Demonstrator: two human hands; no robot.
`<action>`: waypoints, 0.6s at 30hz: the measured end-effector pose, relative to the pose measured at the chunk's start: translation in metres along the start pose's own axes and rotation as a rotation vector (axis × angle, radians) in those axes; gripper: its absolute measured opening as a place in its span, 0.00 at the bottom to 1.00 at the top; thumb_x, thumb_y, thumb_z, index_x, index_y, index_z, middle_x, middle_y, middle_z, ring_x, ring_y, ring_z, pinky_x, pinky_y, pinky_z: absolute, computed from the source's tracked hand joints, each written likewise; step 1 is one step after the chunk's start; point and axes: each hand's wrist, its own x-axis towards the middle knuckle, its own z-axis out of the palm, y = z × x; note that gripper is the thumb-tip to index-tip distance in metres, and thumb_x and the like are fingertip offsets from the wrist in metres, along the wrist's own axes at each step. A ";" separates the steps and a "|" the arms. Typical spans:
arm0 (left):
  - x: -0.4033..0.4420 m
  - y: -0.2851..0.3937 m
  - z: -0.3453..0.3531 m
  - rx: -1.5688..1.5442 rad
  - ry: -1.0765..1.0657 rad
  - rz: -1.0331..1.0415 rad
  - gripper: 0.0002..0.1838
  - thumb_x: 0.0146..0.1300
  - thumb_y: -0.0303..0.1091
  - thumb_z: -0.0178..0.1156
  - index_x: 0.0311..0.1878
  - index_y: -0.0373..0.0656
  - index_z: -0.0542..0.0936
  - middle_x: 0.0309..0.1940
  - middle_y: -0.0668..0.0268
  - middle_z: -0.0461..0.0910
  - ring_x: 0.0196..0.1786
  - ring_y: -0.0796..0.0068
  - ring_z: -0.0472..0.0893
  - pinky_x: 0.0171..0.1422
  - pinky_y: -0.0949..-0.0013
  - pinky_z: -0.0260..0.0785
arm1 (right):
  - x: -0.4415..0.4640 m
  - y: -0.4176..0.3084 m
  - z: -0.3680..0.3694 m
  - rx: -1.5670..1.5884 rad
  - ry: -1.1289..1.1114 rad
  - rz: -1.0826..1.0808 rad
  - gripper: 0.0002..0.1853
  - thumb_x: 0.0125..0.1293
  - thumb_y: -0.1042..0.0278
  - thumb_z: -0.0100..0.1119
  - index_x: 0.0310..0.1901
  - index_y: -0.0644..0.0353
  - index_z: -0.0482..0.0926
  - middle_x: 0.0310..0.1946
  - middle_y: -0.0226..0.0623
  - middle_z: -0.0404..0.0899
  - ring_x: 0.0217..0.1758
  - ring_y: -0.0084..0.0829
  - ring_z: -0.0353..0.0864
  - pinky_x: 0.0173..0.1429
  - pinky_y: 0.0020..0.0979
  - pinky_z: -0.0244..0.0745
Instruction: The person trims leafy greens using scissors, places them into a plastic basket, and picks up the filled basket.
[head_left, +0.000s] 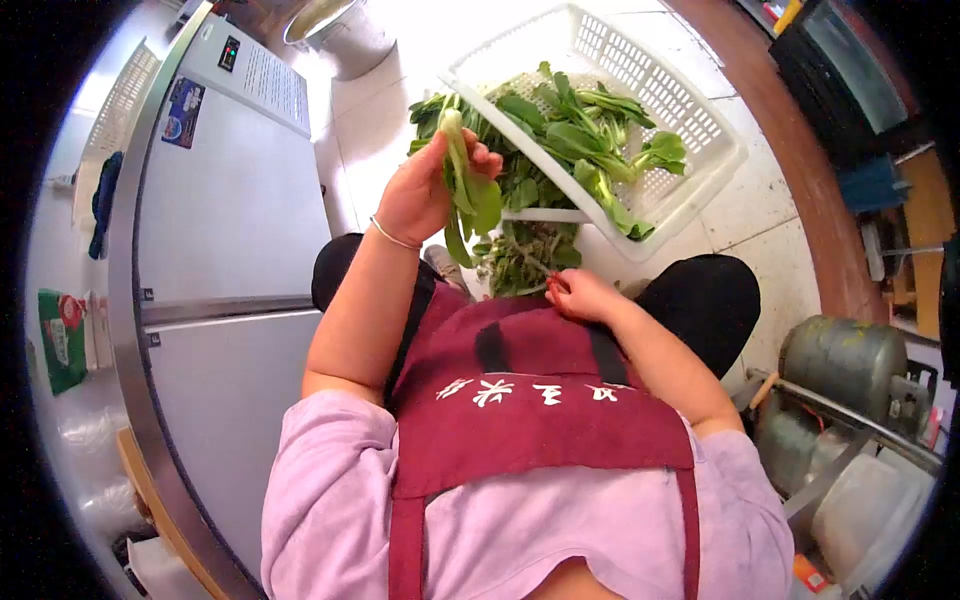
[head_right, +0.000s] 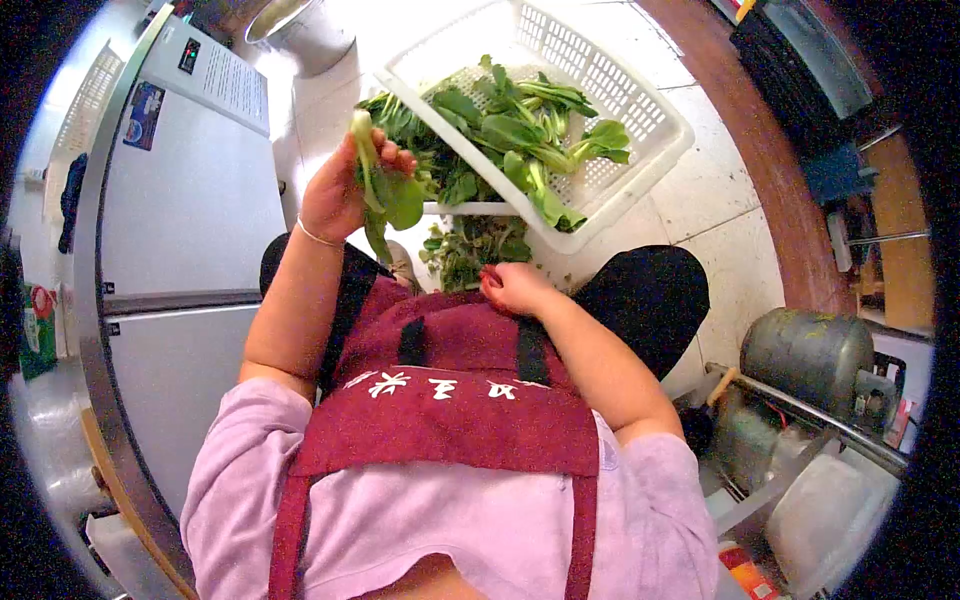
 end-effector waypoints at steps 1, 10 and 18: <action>-0.007 -0.002 -0.002 -0.030 0.009 -0.026 0.19 0.70 0.46 0.42 0.48 0.38 0.71 0.37 0.63 0.75 0.44 0.65 0.74 0.55 0.61 0.66 | 0.001 0.001 0.002 -0.002 -0.008 0.002 0.20 0.58 0.47 0.55 0.35 0.58 0.78 0.33 0.47 0.80 0.37 0.48 0.79 0.40 0.41 0.72; -0.046 -0.036 -0.031 0.791 0.120 -0.310 0.17 0.67 0.44 0.50 0.49 0.40 0.73 0.28 0.73 0.71 0.30 0.84 0.69 0.34 0.78 0.63 | -0.017 -0.031 -0.013 0.403 -0.008 -0.080 0.18 0.63 0.53 0.55 0.37 0.64 0.72 0.29 0.41 0.75 0.33 0.34 0.73 0.40 0.35 0.69; -0.044 -0.063 -0.030 1.424 -0.108 -0.612 0.15 0.65 0.40 0.51 0.46 0.37 0.73 0.30 0.66 0.76 0.34 0.77 0.73 0.40 0.70 0.68 | -0.015 -0.033 -0.005 0.222 -0.146 -0.139 0.26 0.64 0.43 0.49 0.38 0.65 0.70 0.33 0.46 0.74 0.38 0.39 0.74 0.43 0.37 0.68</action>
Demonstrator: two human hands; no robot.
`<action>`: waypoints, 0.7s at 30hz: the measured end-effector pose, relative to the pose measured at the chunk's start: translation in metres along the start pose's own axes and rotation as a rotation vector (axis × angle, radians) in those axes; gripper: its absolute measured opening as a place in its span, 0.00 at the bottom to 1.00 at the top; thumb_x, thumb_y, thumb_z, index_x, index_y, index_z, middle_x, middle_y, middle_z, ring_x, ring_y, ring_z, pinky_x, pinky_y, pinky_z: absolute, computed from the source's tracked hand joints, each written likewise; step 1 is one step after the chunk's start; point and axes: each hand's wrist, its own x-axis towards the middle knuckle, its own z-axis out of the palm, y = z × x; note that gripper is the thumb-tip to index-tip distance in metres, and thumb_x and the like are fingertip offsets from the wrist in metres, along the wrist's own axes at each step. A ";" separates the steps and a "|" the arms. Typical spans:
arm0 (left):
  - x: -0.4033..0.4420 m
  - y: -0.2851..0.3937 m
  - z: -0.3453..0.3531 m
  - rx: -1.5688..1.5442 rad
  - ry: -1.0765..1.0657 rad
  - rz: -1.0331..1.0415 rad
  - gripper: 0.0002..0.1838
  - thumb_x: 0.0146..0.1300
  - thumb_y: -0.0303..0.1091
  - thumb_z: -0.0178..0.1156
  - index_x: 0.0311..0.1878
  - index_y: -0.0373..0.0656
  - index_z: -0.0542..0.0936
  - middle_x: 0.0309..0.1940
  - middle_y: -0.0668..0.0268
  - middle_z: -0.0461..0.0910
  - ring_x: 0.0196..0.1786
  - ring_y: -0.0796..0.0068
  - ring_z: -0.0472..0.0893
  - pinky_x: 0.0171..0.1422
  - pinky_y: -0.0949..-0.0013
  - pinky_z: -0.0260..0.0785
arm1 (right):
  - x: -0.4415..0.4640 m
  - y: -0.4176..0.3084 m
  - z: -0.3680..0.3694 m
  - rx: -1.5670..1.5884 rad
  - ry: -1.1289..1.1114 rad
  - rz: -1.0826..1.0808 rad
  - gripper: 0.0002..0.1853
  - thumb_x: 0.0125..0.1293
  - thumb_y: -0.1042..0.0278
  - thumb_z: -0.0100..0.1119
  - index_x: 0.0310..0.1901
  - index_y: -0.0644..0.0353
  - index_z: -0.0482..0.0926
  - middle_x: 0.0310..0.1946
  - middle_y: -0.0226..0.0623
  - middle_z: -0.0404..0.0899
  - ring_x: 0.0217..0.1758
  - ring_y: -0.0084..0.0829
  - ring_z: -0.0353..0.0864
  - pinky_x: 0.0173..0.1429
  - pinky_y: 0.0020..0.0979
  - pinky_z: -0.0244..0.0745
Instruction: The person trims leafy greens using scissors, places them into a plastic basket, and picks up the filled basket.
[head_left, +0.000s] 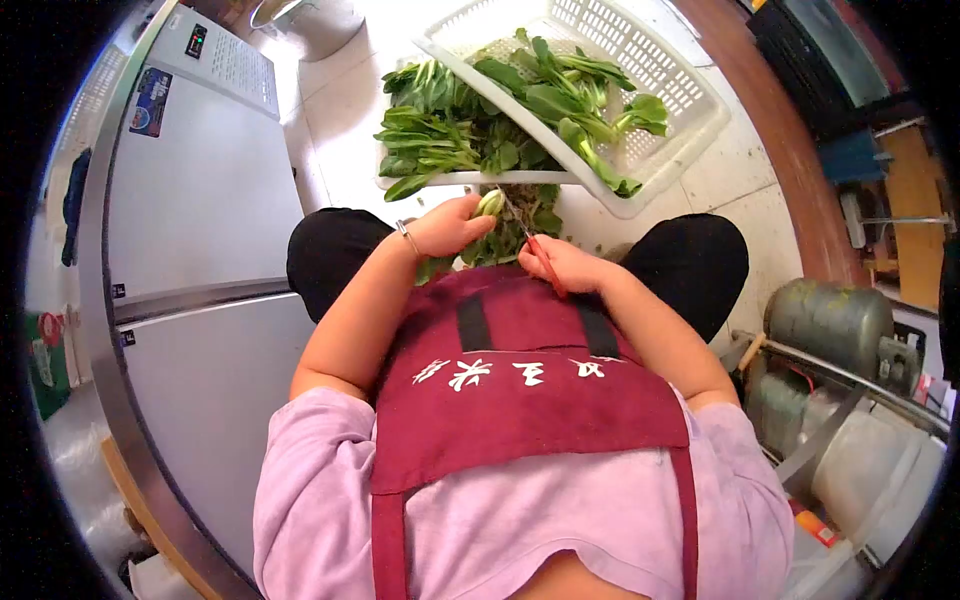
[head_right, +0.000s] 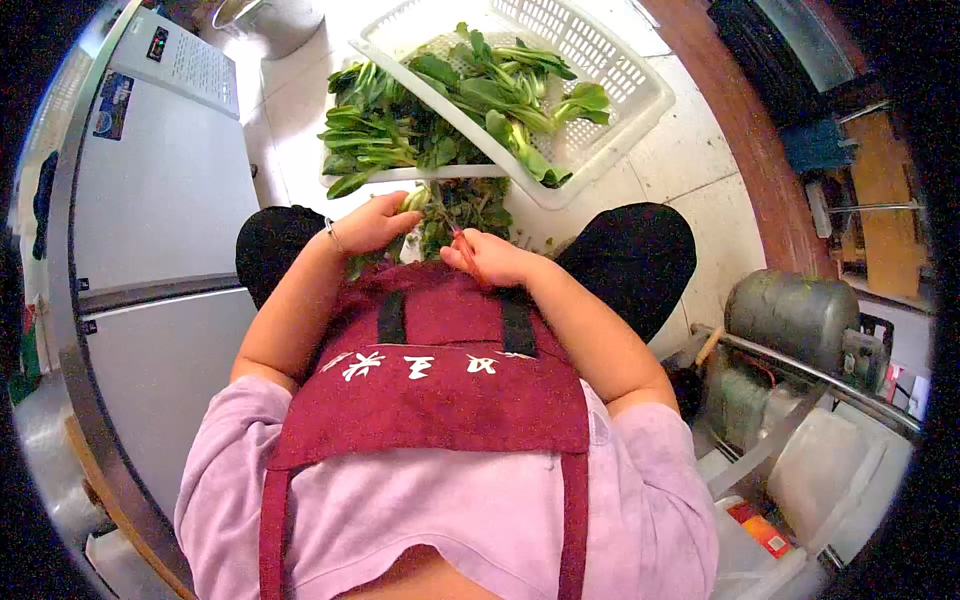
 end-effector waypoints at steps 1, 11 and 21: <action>0.002 -0.002 0.002 0.000 -0.002 0.001 0.15 0.65 0.40 0.51 0.46 0.37 0.73 0.30 0.66 0.76 0.34 0.77 0.73 0.40 0.70 0.68 | 0.001 0.004 -0.001 -0.042 -0.039 0.012 0.27 0.64 0.41 0.48 0.37 0.65 0.70 0.33 0.47 0.74 0.37 0.39 0.74 0.43 0.37 0.68; 0.028 -0.033 0.023 -0.007 -0.121 0.059 0.14 0.67 0.41 0.48 0.43 0.37 0.72 0.28 0.67 0.74 0.31 0.76 0.71 0.37 0.69 0.66 | -0.005 0.002 -0.010 -0.041 -0.105 0.113 0.33 0.63 0.36 0.46 0.28 0.67 0.73 0.25 0.46 0.75 0.31 0.39 0.75 0.39 0.39 0.68; 0.033 -0.031 0.005 0.065 -0.161 0.014 0.18 0.64 0.44 0.50 0.42 0.36 0.72 0.33 0.55 0.78 0.37 0.63 0.77 0.42 0.63 0.69 | -0.003 0.002 -0.013 -0.196 -0.007 0.218 0.33 0.61 0.35 0.47 0.30 0.66 0.79 0.26 0.53 0.79 0.33 0.49 0.79 0.39 0.41 0.71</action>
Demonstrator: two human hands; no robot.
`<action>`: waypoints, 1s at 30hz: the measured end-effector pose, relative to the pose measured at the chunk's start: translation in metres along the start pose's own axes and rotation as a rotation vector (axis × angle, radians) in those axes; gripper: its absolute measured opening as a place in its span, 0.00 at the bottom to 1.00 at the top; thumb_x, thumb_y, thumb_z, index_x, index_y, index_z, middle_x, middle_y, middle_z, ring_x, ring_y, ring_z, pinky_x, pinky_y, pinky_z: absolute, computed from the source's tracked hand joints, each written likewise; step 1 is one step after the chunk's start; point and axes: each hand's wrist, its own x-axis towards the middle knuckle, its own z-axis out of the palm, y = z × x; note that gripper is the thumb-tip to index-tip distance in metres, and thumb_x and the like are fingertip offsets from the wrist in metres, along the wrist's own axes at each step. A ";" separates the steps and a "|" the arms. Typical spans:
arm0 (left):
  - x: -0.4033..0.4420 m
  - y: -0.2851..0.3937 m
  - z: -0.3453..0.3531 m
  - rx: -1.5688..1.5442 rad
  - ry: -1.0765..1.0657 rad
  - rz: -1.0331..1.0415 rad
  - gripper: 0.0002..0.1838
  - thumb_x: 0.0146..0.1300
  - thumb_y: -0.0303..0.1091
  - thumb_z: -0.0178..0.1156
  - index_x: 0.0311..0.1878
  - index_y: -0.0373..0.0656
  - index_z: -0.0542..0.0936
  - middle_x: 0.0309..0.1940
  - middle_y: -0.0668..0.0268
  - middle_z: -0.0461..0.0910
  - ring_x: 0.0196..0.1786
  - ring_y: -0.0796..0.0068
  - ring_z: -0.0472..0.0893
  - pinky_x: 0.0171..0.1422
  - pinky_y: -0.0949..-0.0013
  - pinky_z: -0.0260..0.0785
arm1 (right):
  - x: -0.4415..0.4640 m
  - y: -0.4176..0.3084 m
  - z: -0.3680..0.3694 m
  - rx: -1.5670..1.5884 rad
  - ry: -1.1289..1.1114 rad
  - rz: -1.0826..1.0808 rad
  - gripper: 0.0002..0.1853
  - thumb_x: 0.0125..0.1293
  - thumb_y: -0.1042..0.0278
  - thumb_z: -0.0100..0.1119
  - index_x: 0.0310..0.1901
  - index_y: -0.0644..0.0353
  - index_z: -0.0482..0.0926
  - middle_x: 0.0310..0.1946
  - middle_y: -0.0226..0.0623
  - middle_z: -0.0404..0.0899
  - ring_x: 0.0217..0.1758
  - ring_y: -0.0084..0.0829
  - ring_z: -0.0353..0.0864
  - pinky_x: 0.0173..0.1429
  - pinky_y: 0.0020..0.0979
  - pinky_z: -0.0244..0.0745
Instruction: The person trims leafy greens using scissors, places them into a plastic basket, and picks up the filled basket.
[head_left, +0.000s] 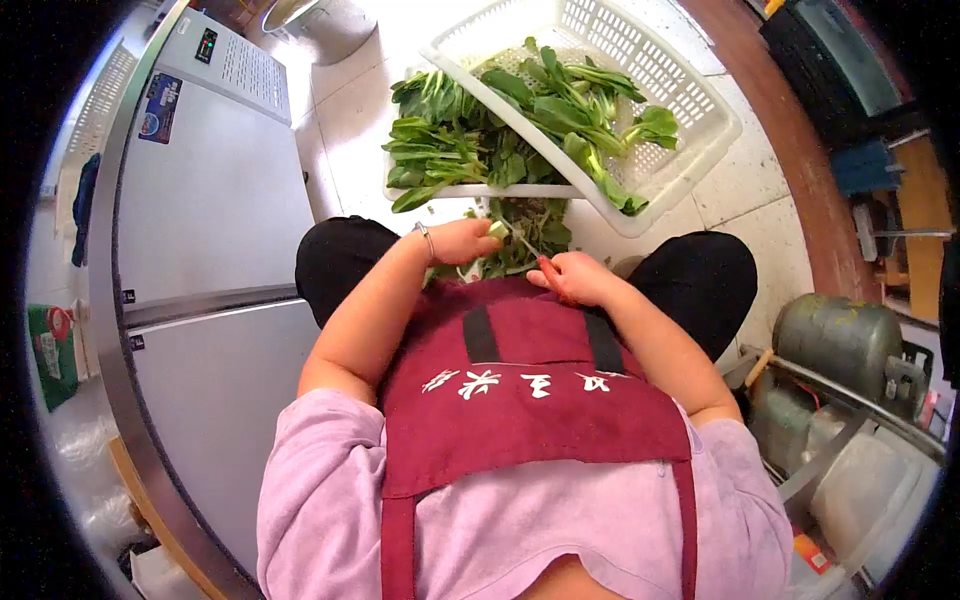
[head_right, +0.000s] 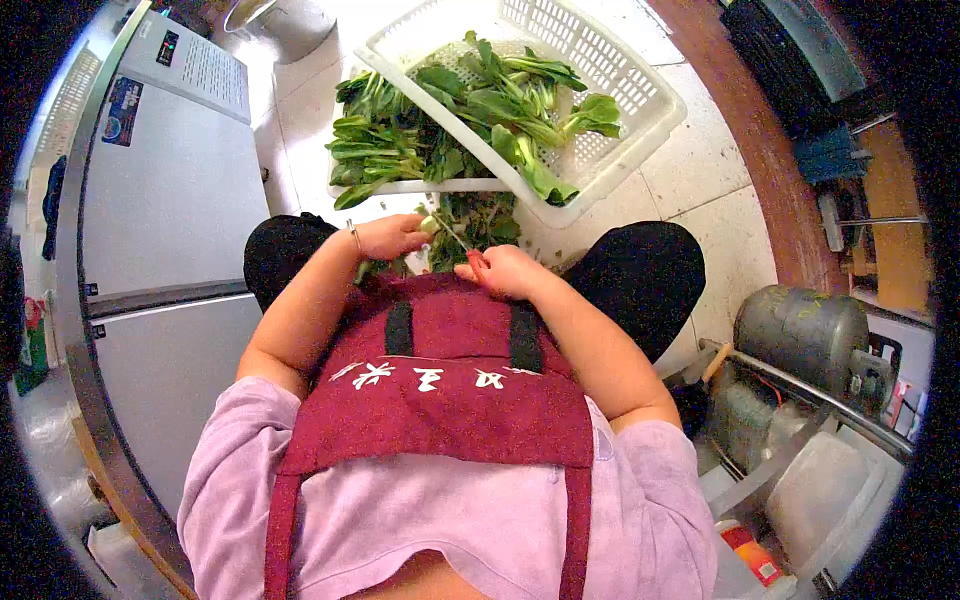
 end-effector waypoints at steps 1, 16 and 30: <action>-0.001 -0.002 -0.006 0.162 0.053 0.078 0.16 0.65 0.43 0.50 0.43 0.38 0.72 0.33 0.55 0.77 0.35 0.63 0.77 0.40 0.63 0.69 | 0.000 0.001 0.002 -0.010 0.054 -0.018 0.32 0.60 0.36 0.48 0.30 0.66 0.79 0.26 0.54 0.79 0.33 0.50 0.79 0.38 0.42 0.71; 0.053 -0.036 -0.094 0.835 0.661 0.069 0.23 0.52 0.39 0.63 0.52 0.44 0.74 0.51 0.58 0.71 0.58 0.57 0.68 0.63 0.60 0.60 | 0.010 0.017 0.004 -0.065 0.025 0.020 0.29 0.57 0.38 0.54 0.26 0.63 0.72 0.25 0.49 0.76 0.31 0.50 0.75 0.36 0.44 0.66; 0.080 0.150 -0.108 0.468 0.685 0.610 0.07 0.58 0.32 0.57 0.38 0.42 0.80 0.36 0.61 0.78 0.43 0.63 0.77 0.49 0.61 0.70 | 0.011 0.008 0.001 -0.059 0.030 -0.020 0.29 0.55 0.36 0.55 0.36 0.61 0.77 0.34 0.48 0.79 0.42 0.48 0.77 0.43 0.42 0.70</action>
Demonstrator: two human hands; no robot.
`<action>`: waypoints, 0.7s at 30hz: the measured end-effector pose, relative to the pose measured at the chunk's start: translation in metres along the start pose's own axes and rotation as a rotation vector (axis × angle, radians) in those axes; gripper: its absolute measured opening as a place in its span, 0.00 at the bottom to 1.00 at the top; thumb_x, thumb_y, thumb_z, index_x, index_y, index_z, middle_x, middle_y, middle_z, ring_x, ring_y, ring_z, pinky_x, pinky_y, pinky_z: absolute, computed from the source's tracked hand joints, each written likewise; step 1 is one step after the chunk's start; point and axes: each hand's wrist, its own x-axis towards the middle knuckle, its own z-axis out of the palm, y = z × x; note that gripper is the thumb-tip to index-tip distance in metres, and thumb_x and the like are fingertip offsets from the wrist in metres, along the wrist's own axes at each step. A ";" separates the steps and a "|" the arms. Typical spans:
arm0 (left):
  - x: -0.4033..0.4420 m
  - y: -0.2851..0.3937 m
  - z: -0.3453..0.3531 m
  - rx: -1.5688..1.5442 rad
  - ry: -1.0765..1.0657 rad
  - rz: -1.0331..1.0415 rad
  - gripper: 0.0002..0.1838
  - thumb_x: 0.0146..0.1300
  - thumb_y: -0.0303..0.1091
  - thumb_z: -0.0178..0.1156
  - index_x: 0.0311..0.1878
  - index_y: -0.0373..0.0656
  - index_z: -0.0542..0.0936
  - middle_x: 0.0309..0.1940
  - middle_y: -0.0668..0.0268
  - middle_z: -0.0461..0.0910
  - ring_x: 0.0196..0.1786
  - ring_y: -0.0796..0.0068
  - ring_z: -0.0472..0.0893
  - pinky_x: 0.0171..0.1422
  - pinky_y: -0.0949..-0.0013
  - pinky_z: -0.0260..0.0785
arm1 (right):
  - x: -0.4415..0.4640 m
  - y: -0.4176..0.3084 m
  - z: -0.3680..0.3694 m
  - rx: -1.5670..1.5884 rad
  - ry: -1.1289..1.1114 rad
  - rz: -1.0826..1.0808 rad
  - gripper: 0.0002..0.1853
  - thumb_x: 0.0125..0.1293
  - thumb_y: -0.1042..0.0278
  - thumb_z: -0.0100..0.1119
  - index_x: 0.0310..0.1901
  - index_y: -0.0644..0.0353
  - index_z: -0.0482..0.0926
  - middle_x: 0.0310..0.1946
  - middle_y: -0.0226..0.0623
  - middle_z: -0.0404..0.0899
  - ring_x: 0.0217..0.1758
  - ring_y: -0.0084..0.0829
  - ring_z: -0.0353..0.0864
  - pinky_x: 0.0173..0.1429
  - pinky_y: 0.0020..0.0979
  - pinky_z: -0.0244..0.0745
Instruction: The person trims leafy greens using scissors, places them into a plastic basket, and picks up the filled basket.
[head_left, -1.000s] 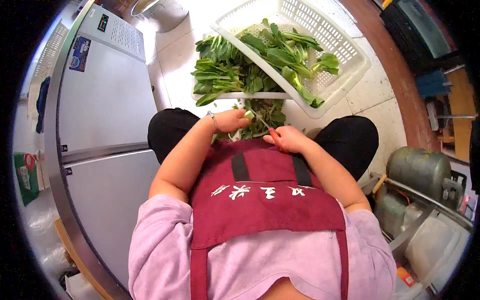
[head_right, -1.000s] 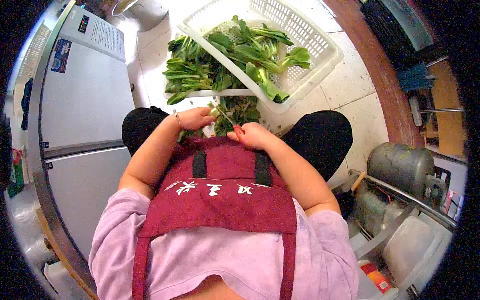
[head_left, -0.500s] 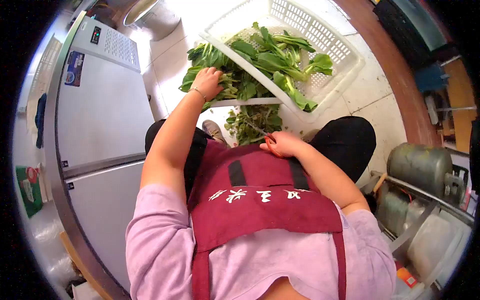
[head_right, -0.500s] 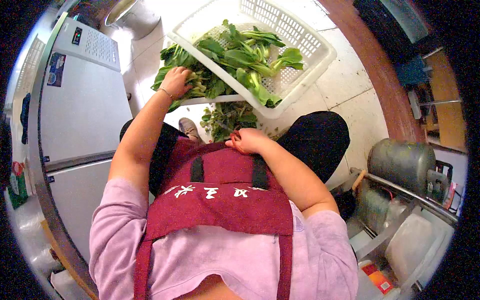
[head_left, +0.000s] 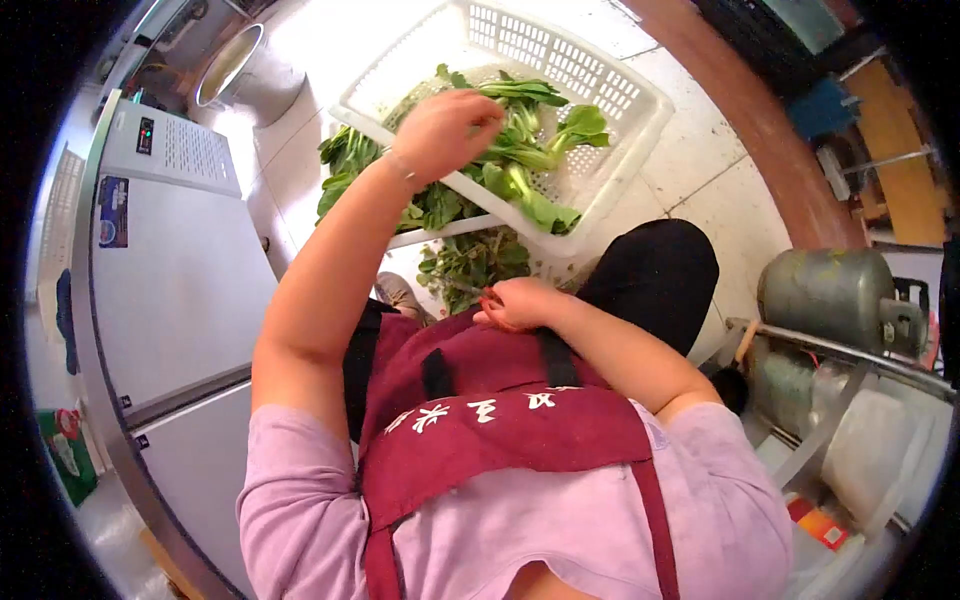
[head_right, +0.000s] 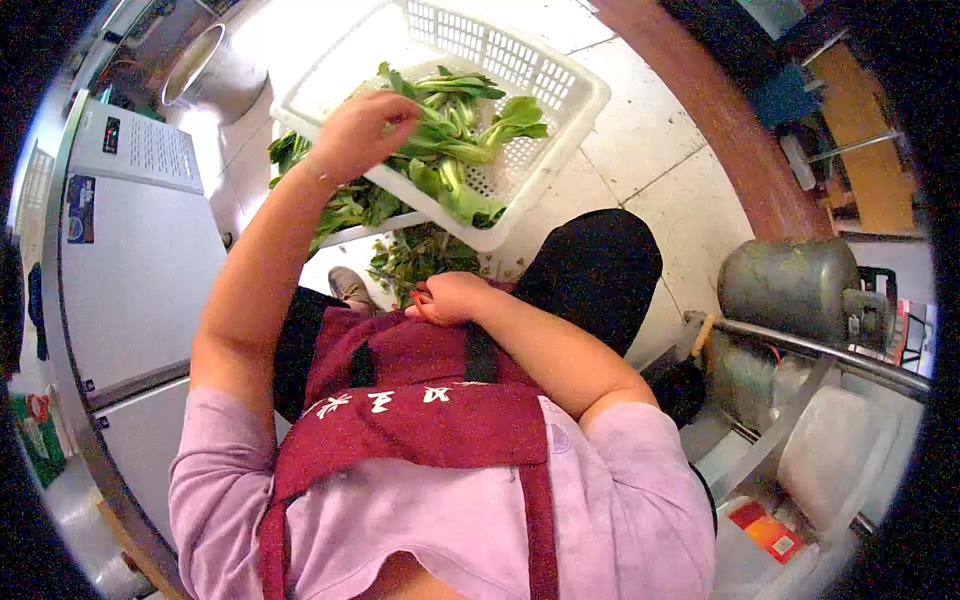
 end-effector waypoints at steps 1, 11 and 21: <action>0.015 0.002 0.014 0.064 -0.107 0.100 0.09 0.58 0.34 0.57 0.39 0.43 0.80 0.37 0.61 0.78 0.43 0.62 0.78 0.49 0.61 0.70 | 0.000 -0.001 -0.002 -0.008 -0.031 0.014 0.30 0.55 0.36 0.55 0.37 0.61 0.77 0.34 0.48 0.79 0.42 0.48 0.77 0.44 0.42 0.70; 0.075 -0.028 0.125 0.518 -0.832 0.073 0.20 0.48 0.47 0.63 0.41 0.44 0.81 0.36 0.57 0.80 0.44 0.57 0.78 0.50 0.56 0.69 | -0.006 0.017 0.001 0.043 0.013 -0.021 0.36 0.52 0.29 0.51 0.33 0.63 0.79 0.34 0.51 0.80 0.41 0.49 0.79 0.46 0.44 0.73; 0.056 -0.003 0.022 -0.036 -0.456 -0.140 0.17 0.62 0.39 0.54 0.50 0.40 0.75 0.42 0.58 0.78 0.48 0.64 0.76 0.55 0.64 0.67 | -0.008 0.012 -0.003 0.042 0.023 -0.042 0.29 0.56 0.36 0.53 0.30 0.62 0.78 0.30 0.50 0.79 0.38 0.50 0.78 0.42 0.44 0.71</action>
